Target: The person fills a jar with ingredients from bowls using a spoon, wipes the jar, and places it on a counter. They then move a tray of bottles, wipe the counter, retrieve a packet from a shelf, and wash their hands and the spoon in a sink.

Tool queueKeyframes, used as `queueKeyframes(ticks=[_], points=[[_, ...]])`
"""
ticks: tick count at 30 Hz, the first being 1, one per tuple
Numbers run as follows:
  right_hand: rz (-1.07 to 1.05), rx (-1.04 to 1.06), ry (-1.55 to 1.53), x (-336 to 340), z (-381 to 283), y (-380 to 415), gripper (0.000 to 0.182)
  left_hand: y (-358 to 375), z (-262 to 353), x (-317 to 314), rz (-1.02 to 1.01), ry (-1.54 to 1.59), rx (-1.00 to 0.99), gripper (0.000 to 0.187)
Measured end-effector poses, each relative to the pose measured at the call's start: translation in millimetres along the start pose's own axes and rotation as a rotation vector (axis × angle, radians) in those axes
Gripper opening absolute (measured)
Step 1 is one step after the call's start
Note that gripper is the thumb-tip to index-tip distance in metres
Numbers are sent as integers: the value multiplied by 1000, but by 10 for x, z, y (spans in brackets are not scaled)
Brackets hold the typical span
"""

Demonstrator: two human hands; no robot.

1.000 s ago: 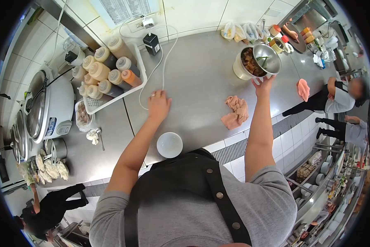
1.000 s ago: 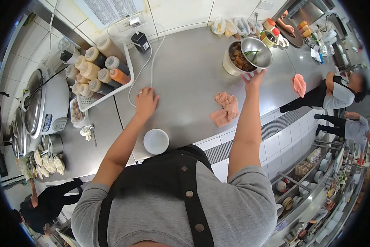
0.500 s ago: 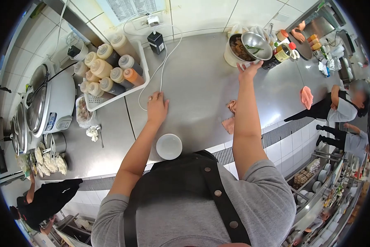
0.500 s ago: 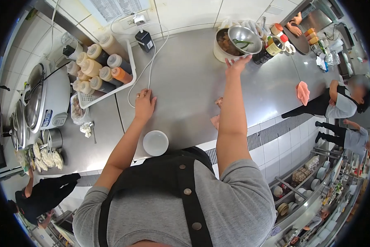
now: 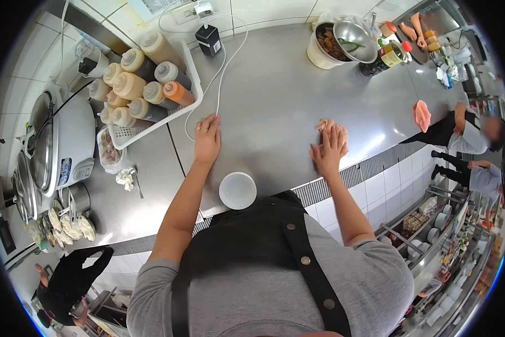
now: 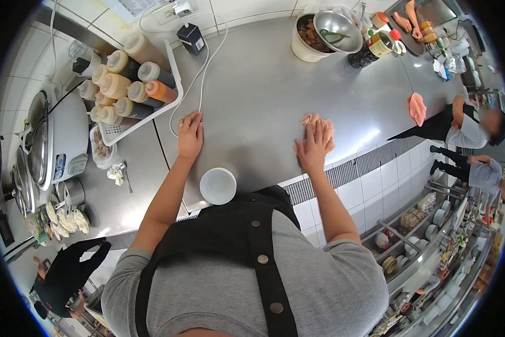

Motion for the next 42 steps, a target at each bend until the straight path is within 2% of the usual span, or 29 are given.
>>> queueKeyframes(ticks=[2, 6, 8, 11, 13, 17, 19, 21, 23, 25, 26, 28, 29, 31, 32, 33, 34, 36, 38, 39, 41, 42], points=[[39, -105, -104, -207, -97, -94, 64, 13, -23, -21, 10, -5, 4, 33], [125, -168, -65, -519, -269, -1120, 71, -7, 12, 26, 10, -9, 17, 33], [164, -693, -24, -564, 8, -1515, 75, 25, 27, 25, 11, -8, 18, 33], [217, -560, 10, -722, -456, -1546, 77, -31, 6, 52, 36, -18, -1, 34], [29, -312, 59, -875, -1092, -1326, 77, -14, 4, 56, 53, -11, 2, 35], [52, -151, -19, -1030, -1434, -1582, 76, -13, -45, 22, 17, -25, 9, 38], [132, -240, -343, -1004, -1268, -2168, 70, -4, -54, 14, 17, -45, 3, 40], [117, -344, -385, -1130, -1074, -2756, 84, 4, -69, -3, 11, -37, 20, 42], [151, -481, -399, -1007, -917, -3214, 81, 0, -70, -10, 15, -53, 14, 42], [191, -763, -179, -790, -799, -3481, 59, -7, -88, -2, 21, -75, 17, 43], [184, -752, -190, -810, -833, -3666, 59, -12, -93, -11, 7, -58, 17, 45], [226, -1067, -6, -785, -726, -3736, 64, -5, -86, -24, -3, -50, 24, 47], [222, -1061, -17, -741, -725, -3759, 64, -11, -80, -33, -11, -60, 21, 47], [-16, -765, -175, -836, -780, -3846, 40, -3, -113, -7, -26, -70, 20, 48], [184, -608, -251, -1101, -756, -3928, 6, -16, -116, -13, -36, -71, 20, 47], [178, -490, -236, -1382, -842, -3885, 9, -9, -95, -35, -47, -67, 21, 46], [173, -370, -222, -1517, -1037, -3841, 21, 13, -78, -50, -47, -58, 20, 46], [342, 43, -338, -1048, -1626, -3180, 23, 11, -98, -37, -14, -43, 13, 47], [225, 243, -586, -1184, -1680, -2733, 18, -24, -114, -53, -10, -55, -5, 47], [222, 237, -583, -1116, -1613, -2706, 18, 19, -103, -57, -14, -65, -1, 48], [-335, 77, -849, -1340, -1373, -2700, 20, 6, -112, -56, -36, -53, 14, 48], [-245, -94, -843, -1157, -1166, -2873, 22, 17, -116, -65, -53, -46, 27, 48]])
Point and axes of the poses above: each hand's wrist, its own y-axis away from the middle knuckle, its own x-axis out of the back of the hand, z = x × y, the point moved 8 cm from there along -y, towards the middle knuckle, and after that the axes turned 4 degrees about y, right-handed, at the moved point
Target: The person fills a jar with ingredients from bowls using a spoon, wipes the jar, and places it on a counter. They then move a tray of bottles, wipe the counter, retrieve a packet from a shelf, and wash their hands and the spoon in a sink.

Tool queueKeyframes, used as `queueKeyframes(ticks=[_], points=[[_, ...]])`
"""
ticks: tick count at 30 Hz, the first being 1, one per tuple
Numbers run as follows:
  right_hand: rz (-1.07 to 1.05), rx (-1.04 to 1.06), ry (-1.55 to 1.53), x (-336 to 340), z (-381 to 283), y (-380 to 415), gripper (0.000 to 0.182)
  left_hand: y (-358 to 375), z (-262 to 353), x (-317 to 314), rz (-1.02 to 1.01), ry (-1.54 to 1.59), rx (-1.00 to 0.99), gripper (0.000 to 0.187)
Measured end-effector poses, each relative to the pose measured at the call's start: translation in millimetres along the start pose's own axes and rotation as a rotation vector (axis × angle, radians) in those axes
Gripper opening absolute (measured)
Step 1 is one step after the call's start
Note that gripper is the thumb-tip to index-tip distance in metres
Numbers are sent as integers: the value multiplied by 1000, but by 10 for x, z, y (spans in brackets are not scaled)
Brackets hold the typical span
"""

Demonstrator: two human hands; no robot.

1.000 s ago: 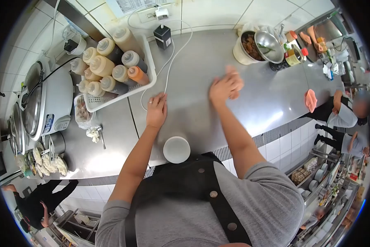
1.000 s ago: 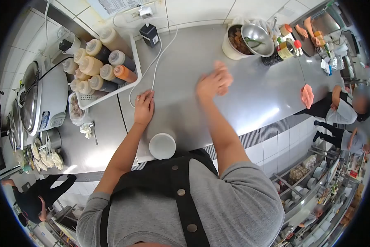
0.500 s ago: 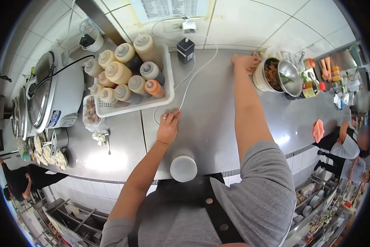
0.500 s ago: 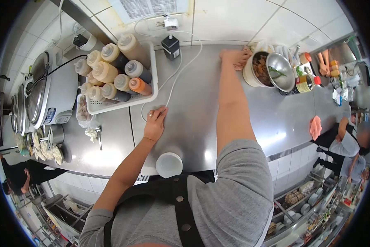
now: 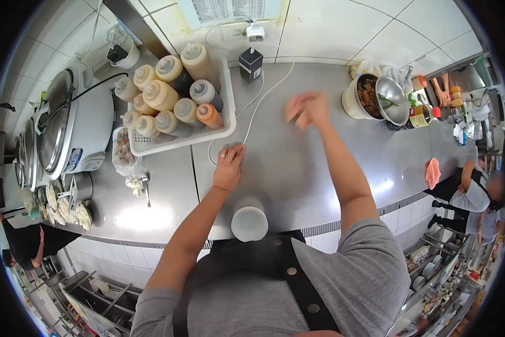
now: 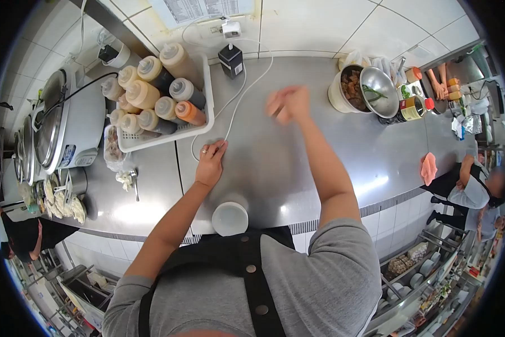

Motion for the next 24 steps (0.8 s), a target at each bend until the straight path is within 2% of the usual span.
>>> queueKeyframes(ticks=[1, 3, 4, 5, 6, 8, 9, 10, 11, 13, 15, 16, 18, 19, 21, 22, 24], points=[[150, -107, -13, 308, -84, -225, 23, 10, 0, -5, 0, 1, 8, 48], [373, -109, 73, 750, -272, -626, 24, 2, 18, 20, 44, -11, -13, 48], [369, -110, 65, 793, 272, -1237, 24, -2, 24, 33, 42, -19, -10, 48], [1024, -161, -243, 955, 807, -1416, 16, -9, 40, 44, 32, -6, -6, 48], [1019, -165, -250, 923, 761, -1353, 16, -18, 45, 47, 23, 7, -1, 47], [751, -345, 907, 823, 351, -1355, 32, -32, 60, 46, 38, -16, -8, 48], [747, -343, 904, 761, 456, -1448, 32, -34, 66, 48, 50, -27, -15, 49], [611, -320, 556, 616, 877, -1649, 35, -36, 63, 52, 47, -24, -8, 49], [469, -292, 214, 493, 967, -1690, 38, -44, 54, 53, 36, -9, -1, 49], [526, 133, 195, 278, 499, -1263, 25, -33, 51, 25, 23, 13, 7, 50], [86, 177, 297, -39, 196, -904, 19, -40, 51, 27, 17, 0, -3, 51], [97, 176, 298, 40, 90, -806, 19, -55, 61, 19, 17, 2, -13, 51], [-263, 175, 243, -169, -9, -680, 22, -35, 56, 15, 24, 0, -3, 52], [-266, 176, 242, -155, 68, -811, 22, -38, 57, 22, 25, -1, 0, 52], [236, -229, -98, 257, 669, -1187, 23, -30, 52, 0, -21, -19, 15, 52], [235, -225, -105, 252, 596, -1196, 23, -28, 51, 3, -19, -27, 13, 52], [831, -180, 752, 665, 111, -1002, 23, -24, 63, 12, 4, -8, 3, 52]])
Point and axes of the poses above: each hand's wrist, its own y-axis away from the middle knuckle, its own x-axis out of the back of the hand, z = x × y, the point moved 8 cm from there along -y, towards the middle knuckle, and after that the axes turned 4 degrees about y, right-handed, at the moved point
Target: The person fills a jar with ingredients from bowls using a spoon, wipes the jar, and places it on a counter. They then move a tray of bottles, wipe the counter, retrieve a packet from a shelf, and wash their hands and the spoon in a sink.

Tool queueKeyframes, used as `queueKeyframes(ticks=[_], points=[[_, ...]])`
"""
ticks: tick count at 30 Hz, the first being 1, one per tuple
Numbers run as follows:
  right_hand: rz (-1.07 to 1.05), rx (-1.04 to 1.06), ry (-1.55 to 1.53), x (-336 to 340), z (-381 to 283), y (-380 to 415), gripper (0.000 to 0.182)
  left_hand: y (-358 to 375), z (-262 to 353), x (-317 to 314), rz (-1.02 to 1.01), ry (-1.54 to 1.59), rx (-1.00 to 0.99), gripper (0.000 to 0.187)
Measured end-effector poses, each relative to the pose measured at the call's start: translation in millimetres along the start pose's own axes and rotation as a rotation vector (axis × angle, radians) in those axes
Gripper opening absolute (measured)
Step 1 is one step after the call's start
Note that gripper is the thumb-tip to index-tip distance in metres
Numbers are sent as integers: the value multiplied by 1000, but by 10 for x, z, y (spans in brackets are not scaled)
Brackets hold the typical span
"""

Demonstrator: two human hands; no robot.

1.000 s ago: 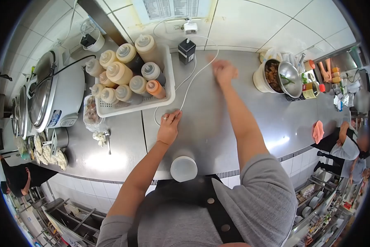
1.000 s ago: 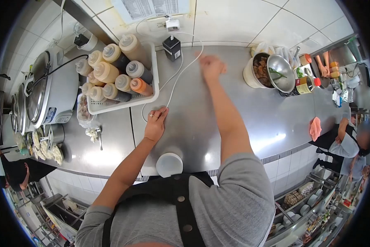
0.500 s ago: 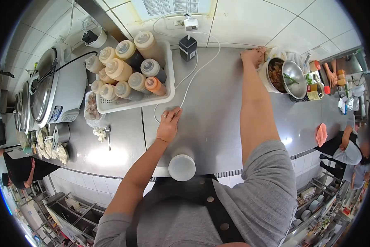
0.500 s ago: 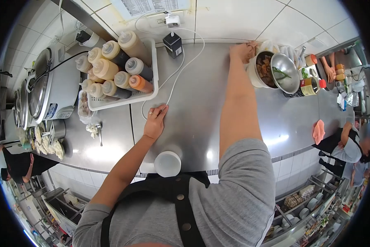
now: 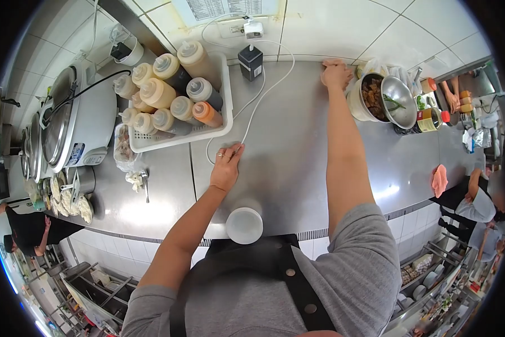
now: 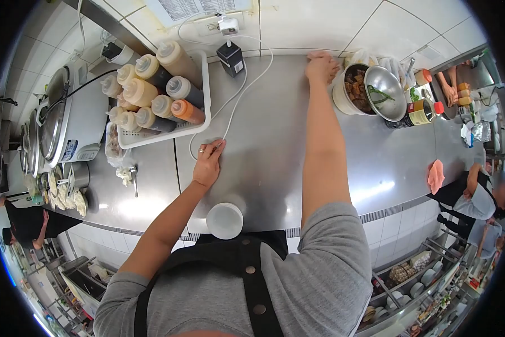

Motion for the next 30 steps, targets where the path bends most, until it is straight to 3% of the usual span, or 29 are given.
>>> queueKeyframes(ticks=[1, 3, 5, 7, 8, 10, 11, 13, 15, 17, 18, 20, 21, 22, 25, 27, 28, 30], points=[[2, -4, -6, -215, 29, 21, 23, -1, 6, -1, 2, -5, -4, 52], [-70, 69, -421, -855, 74, 70, 25, 1, 7, -3, 9, -12, 5, 52], [-268, 337, -426, -13, -297, 520, 28, 14, 1, -3, 22, 0, -8, 51], [13, 706, -439, 381, -387, 1063, 20, -13, 7, 16, 39, 9, -17, 51], [12, 707, -441, 509, -322, 1153, 20, -19, 13, 20, 34, 15, -14, 51], [-779, 776, -659, 350, -330, 1423, 11, -13, -8, 32, 22, 27, -16, 50], [-778, 777, -649, 392, -334, 1285, 11, -15, -18, 19, 39, 13, -22, 50], [-909, 493, -619, 174, -282, 920, 11, 14, -15, -7, 39, 10, -21, 50], [-746, 303, -619, -221, -277, 464, 13, 3, 16, 37, 46, 2, -20, 50], [-601, 675, -702, -303, -625, 540, 17, 2, 21, 56, 33, 26, 5, 51], [-608, 676, -701, -335, -653, 722, 17, -8, 15, 56, 24, 48, 11, 53], [-419, 727, -808, 192, -846, 1216, 20, 24, -106, 2, 52, 49, 31, 54], [-423, 729, -802, 314, -784, 1322, 20, 59, -129, -22, 76, 48, 47, 55], [-578, 751, -825, 358, -759, 1477, 24, 71, -99, -25, 72, 52, 46, 55], [-915, 710, -919, 609, -220, 1835, 27, 55, -95, 16, 62, 79, 75, 58], [-866, 740, -858, 1004, 424, 2080, 18, 60, -107, 3, 57, 77, 80, 58], [-734, 779, -694, 1393, 740, 2215, 19, 56, -95, 0, 53, 86, 69, 58], [-897, 757, -579, 1723, 1568, 2647, 32, 62, -92, 29, 81, 113, 78, 57]])
Point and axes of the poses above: each hand's wrist, its own y-axis away from the middle knuckle, its own x-axis out of the back of the hand, z = x × y, the point moved 8 cm from there along -y, towards the middle knuckle, and after that the axes turned 4 degrees about y, right-handed, at the moved point
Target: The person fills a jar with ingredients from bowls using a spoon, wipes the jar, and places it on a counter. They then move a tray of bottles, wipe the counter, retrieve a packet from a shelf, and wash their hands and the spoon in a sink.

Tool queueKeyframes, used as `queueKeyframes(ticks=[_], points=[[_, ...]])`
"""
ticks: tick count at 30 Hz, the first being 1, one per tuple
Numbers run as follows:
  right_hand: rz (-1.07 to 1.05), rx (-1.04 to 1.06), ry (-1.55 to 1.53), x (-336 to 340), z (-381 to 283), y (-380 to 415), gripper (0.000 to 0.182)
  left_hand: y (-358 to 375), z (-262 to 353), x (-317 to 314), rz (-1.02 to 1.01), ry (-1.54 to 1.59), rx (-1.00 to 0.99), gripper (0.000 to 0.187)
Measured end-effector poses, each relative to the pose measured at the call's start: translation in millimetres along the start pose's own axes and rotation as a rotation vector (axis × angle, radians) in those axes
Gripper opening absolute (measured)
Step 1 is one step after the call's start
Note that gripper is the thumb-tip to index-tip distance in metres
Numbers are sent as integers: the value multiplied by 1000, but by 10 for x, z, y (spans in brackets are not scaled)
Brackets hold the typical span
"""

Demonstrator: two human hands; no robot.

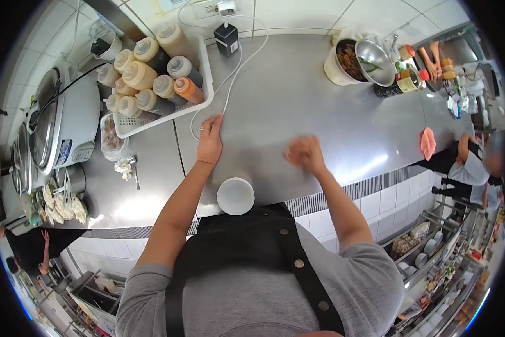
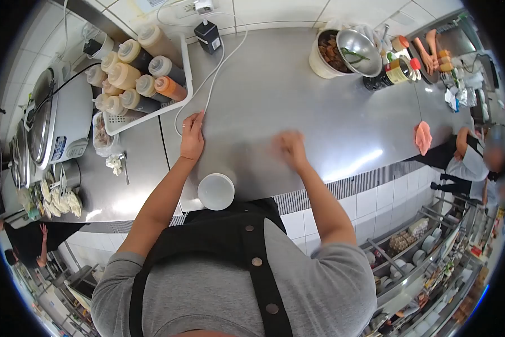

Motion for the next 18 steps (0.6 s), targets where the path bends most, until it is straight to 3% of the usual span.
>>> queueKeyframes(ticks=[1, 3, 5, 7, 8, 10, 12, 14, 15, 17, 18], points=[[115, -70, -30, 7, 118, 509, 25, -1, 23, -10, -12, 7, -9, 57], [-19, -120, -30, 234, -84, 1130, 12, -20, 33, 14, 8, 28, 2, 54], [-172, -199, 90, 470, 311, 1535, 9, -6, 17, -5, 8, 42, -23, 52], [-414, -751, 36, 653, 1091, 1879, 17, -3, -3, -18, 8, 54, -42, 51], [-284, -685, -85, 1032, 516, 1335, 26, -2, -4, -14, 12, 86, -41, 50], [-13, -589, -477, 1084, 528, 724, 26, 25, -15, -3, -4, 104, -27, 49], [24, -295, -310, 999, -93, -185, 22, 70, 131, 100, 22, 54, -223, 48], [155, -69, -257, 423, -208, -804, 10, 165, 176, 180, 2, 51, -238, 47], [111, -226, -945, -91, -191, -998, 10, 194, 221, 187, -14, 66, -261, 46], [38, -471, -1301, -626, -558, -1071, 9, 290, 237, 300, 30, 135, -211, 45], [28, -247, -939, -835, -721, -1019, 7, 340, 226, 390, 73, 210, -165, 43]])
Point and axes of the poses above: each hand's wrist, its own y-axis away from the middle knuckle, its own x-axis out of the back of the hand, z = x × y, the point moved 8 cm from there along -y, towards the middle knuckle, and after that the axes turned 4 degrees about y, right-handed, at the moved point
